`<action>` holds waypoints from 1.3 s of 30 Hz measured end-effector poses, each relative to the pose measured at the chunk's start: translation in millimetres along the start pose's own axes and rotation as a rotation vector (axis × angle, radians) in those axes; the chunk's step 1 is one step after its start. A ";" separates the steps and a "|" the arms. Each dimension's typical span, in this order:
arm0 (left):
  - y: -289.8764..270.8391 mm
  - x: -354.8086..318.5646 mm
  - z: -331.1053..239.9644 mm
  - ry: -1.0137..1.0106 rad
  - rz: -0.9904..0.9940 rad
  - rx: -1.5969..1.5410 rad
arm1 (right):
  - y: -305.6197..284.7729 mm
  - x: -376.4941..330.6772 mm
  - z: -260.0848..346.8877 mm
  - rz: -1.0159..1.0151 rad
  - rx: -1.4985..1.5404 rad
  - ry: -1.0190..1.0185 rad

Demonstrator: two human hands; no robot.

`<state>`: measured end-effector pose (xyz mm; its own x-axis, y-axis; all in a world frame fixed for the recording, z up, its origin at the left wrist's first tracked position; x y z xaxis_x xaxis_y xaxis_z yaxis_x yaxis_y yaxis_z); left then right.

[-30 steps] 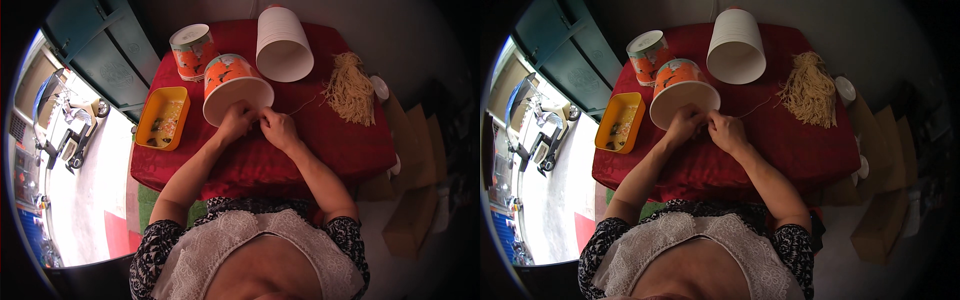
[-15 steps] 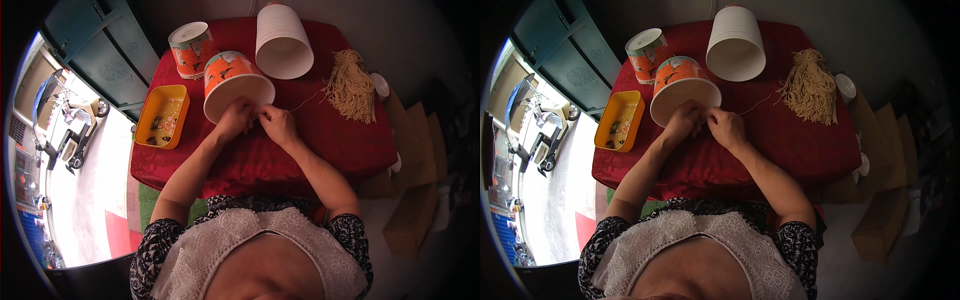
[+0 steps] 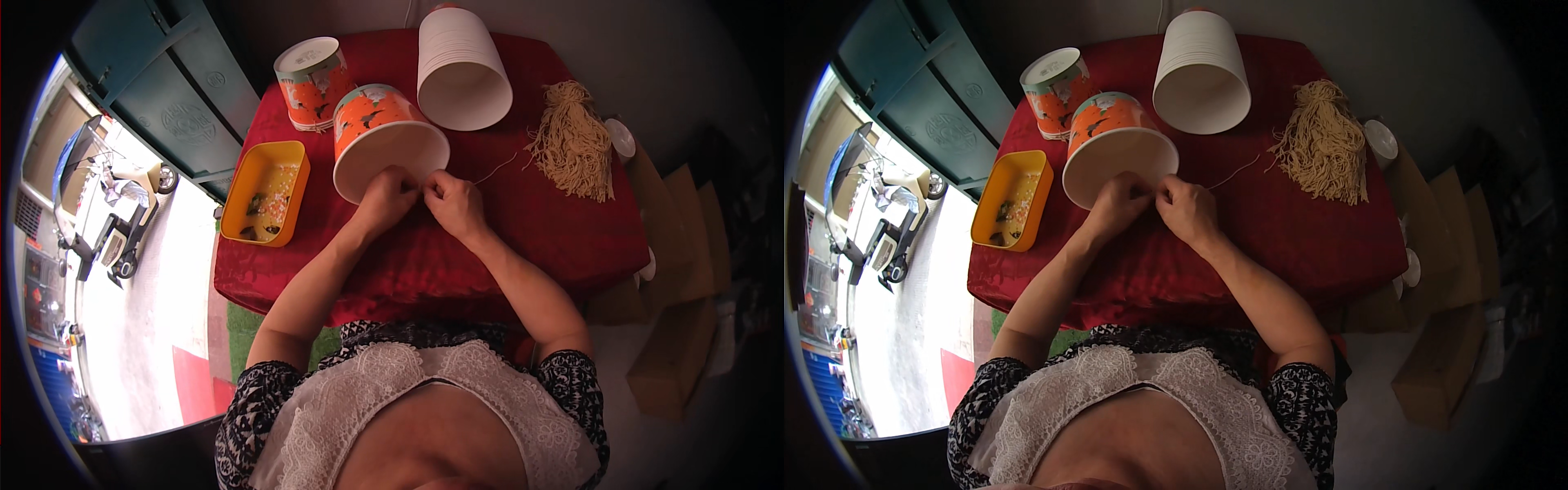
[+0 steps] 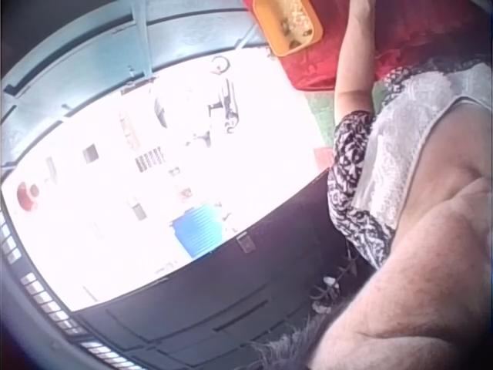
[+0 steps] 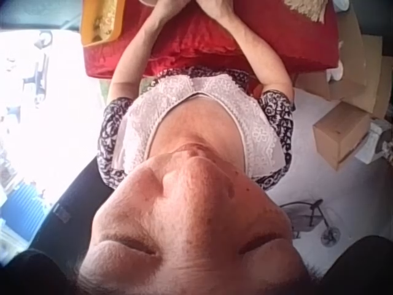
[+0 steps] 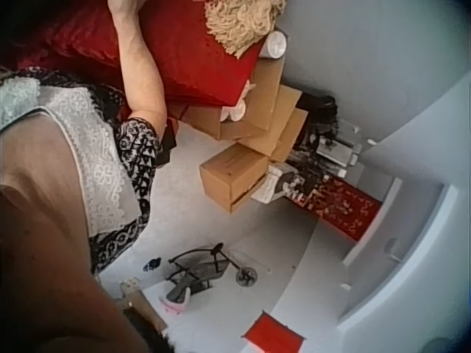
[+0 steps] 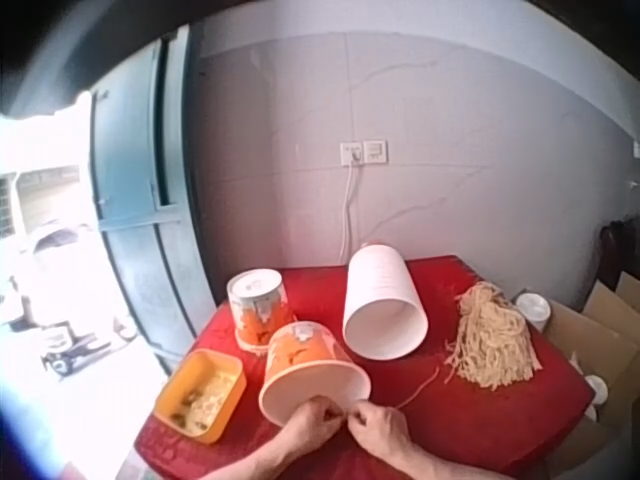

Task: Threading a string handle through holes in a paper bucket.

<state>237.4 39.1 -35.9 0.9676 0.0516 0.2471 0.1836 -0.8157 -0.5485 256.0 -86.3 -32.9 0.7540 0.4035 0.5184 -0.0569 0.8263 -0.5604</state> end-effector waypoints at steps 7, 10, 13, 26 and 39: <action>0.3 0.1 -0.5 0.009 0.023 0.010 | -1.3 0.3 7.4 -0.019 -0.080 -0.047; 1.9 0.7 1.3 -0.022 0.046 0.002 | -0.5 0.2 7.9 -0.004 -0.092 -0.054; 3.3 1.3 4.0 -0.037 0.064 -0.015 | -0.8 -0.5 11.3 -0.009 -0.113 -0.094; -1.1 0.8 6.5 -0.122 0.045 -0.081 | -3.0 -5.1 27.0 -0.045 -0.129 -0.247; 2.7 1.0 7.2 -0.132 0.059 -0.081 | -3.2 -0.4 11.8 -0.054 -0.012 -0.139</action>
<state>240.1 41.1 -42.9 0.9916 0.0731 0.1066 0.1164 -0.8633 -0.4910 248.1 -84.4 -23.6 0.6578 0.4098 0.6320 -0.0104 0.8439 -0.5364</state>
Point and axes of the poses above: each hand's wrist, its own x-axis towards the middle knuckle, its own y-axis out of the palm, z = x × y, the point moved 10 cm from there along x, towards the middle knuckle, and after that the axes turned 7 degrees about -y, right-handed, at the moved point
